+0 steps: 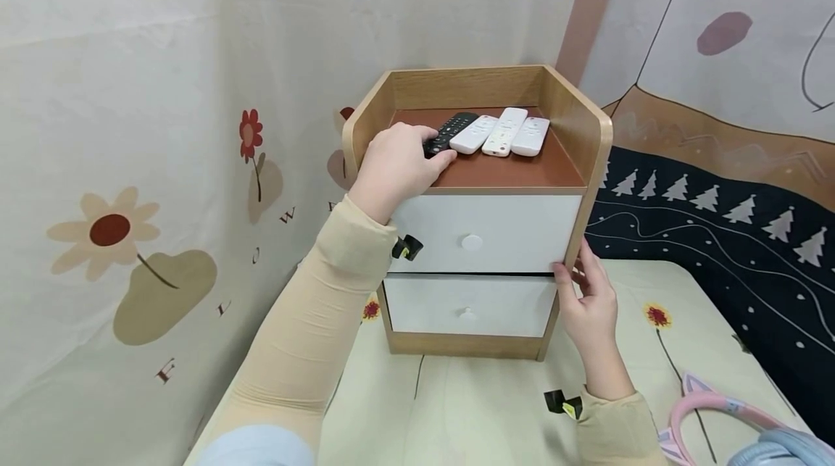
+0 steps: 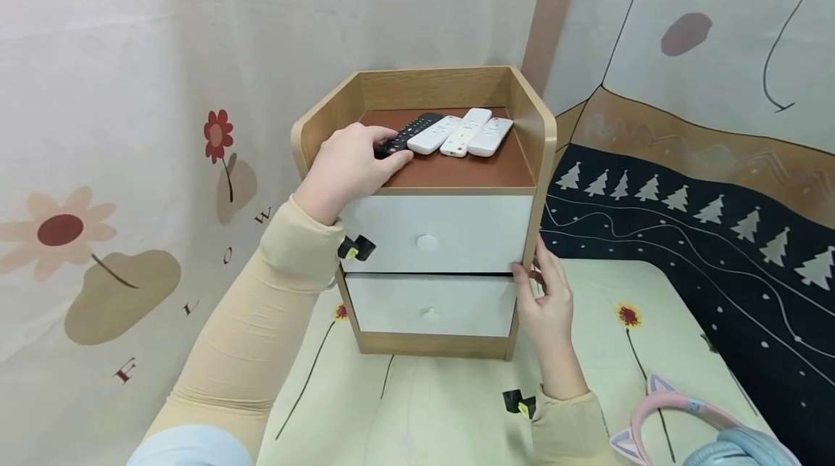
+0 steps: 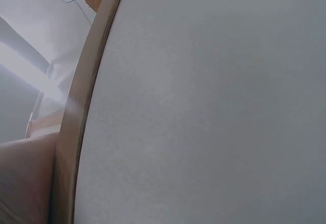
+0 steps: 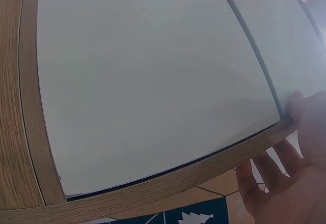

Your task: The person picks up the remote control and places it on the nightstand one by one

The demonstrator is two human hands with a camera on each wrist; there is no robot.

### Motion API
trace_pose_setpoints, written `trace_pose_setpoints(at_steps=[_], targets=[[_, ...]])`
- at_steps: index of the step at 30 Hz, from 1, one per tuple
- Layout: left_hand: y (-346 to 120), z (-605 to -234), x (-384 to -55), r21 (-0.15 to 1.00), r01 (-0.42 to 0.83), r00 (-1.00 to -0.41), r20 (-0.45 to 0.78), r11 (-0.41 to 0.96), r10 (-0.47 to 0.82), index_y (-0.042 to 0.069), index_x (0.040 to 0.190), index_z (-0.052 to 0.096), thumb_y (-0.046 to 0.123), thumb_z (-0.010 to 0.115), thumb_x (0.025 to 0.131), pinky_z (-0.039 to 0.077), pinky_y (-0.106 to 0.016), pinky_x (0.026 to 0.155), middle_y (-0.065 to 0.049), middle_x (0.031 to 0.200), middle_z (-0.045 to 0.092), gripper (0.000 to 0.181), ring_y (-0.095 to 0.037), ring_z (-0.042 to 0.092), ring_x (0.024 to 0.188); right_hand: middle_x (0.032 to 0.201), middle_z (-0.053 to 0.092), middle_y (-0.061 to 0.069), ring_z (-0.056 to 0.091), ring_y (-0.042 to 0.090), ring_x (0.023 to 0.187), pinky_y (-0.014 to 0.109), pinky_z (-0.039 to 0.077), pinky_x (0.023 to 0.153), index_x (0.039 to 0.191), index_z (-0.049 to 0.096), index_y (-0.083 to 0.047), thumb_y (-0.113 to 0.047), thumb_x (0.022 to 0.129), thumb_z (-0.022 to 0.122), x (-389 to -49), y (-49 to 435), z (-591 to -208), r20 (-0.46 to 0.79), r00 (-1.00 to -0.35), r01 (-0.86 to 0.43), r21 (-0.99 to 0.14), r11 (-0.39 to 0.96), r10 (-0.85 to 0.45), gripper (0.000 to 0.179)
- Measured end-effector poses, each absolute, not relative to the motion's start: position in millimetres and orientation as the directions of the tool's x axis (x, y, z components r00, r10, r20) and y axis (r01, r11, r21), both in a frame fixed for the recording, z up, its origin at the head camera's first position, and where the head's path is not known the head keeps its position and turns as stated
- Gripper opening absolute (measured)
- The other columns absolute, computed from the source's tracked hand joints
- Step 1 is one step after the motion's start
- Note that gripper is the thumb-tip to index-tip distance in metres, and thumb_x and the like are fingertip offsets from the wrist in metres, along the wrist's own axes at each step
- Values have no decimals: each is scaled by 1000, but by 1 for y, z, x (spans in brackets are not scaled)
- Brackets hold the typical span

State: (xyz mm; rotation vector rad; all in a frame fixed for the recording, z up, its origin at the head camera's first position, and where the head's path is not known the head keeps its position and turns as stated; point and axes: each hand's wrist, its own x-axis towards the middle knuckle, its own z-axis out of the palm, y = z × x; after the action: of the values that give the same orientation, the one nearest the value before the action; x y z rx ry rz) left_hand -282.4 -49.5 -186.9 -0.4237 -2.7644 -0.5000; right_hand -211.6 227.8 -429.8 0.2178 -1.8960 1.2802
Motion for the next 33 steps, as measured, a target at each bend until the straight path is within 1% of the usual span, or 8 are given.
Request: trace_pose_setpoints(at_steps=[8,12,15,21,26,30,33], targets=[[-47,-187,-280,218,340,-904,345,915,254,19,154,65,50,59,110,45,-49,122,-10,148,69,54,-33,59,140,146,65,24,58,-15,120,1,45,102,165,51,-11,6,103,69,-208,229,-428,701,-653,-539,-697,473,287,67],[-47,-190,-277,230,326,-908,346,917,236,19,153,65,50,59,110,44,-48,122,-10,147,69,54,-32,58,138,147,65,23,58,-15,120,1,45,102,165,51,-13,4,104,69,-206,228,-429,685,-668,-523,-710,471,290,66],[-48,-191,-275,246,312,-911,350,917,216,19,153,66,50,60,109,46,-48,120,-9,146,69,54,-32,59,136,148,64,23,58,-15,121,1,45,103,165,51,-13,4,104,69,-206,227,-429,678,-675,-519,-717,466,291,66],[-48,-191,-275,251,304,-907,372,919,198,20,152,67,52,62,108,51,-50,115,-9,146,71,55,-37,63,132,146,65,23,58,-15,121,2,46,103,166,51,-14,5,103,69,-206,227,-429,686,-667,-527,-710,468,291,68],[-48,-191,-275,269,304,-903,387,914,186,22,149,69,51,64,107,54,-50,111,-6,143,74,52,-37,66,128,146,65,23,58,-15,121,1,46,102,166,51,-16,5,103,70,-206,227,-429,686,-667,-525,-710,469,290,69],[-49,-191,-272,280,308,-901,394,909,184,22,148,69,50,64,106,53,-50,111,-7,142,74,51,-38,66,125,146,66,22,58,-15,121,1,45,103,166,51,-15,5,103,70,-205,227,-428,685,-671,-531,-711,461,284,68],[-49,-191,-269,282,314,-896,405,907,184,22,144,71,49,65,105,53,-50,109,-7,137,76,48,-38,67,122,146,65,22,58,-14,121,1,45,103,166,51,-14,4,104,69,-205,227,-428,686,-671,-534,-710,459,280,67]])
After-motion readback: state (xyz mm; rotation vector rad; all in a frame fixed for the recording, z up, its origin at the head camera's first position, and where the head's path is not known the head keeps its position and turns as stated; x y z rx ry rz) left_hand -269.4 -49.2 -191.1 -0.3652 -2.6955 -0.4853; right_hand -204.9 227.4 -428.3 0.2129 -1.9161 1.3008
